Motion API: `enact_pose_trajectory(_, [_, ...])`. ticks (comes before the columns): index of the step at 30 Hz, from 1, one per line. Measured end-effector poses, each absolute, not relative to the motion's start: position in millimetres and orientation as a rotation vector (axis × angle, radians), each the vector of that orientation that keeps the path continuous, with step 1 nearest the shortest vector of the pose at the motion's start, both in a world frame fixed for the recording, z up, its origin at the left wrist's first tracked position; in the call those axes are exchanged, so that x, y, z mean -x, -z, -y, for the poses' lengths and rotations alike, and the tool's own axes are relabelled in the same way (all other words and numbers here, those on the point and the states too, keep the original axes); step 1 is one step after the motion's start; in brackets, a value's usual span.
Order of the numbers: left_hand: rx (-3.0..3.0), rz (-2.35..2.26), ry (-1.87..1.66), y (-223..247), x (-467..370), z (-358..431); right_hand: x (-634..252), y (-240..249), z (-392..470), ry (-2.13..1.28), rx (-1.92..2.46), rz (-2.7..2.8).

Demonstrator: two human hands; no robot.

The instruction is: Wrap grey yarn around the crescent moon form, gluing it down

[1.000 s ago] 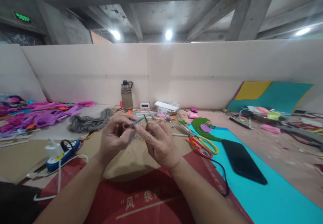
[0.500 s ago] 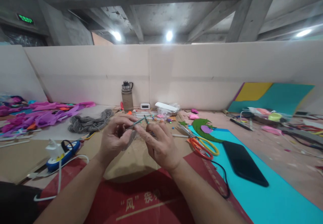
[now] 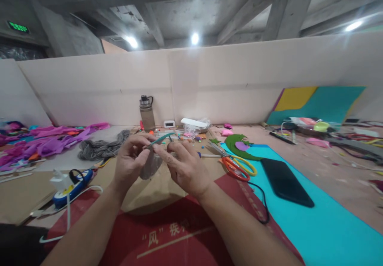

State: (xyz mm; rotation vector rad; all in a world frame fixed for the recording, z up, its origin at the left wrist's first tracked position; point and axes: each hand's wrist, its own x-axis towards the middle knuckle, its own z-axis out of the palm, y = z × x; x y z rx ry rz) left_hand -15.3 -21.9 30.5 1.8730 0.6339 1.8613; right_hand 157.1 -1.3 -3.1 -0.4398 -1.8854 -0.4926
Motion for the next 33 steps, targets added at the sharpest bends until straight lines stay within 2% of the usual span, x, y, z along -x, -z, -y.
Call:
enact_pose_trajectory(19, [-1.640,-0.626,-1.716,-27.6,15.9,14.9,-153.1,-1.4,0.7,0.542,0.470,1.872])
enact_pose_trajectory(33, [-1.248,-0.707,-1.475,-25.7,17.3,10.1,-149.9,1.3,-4.3,0.508,0.603,1.927])
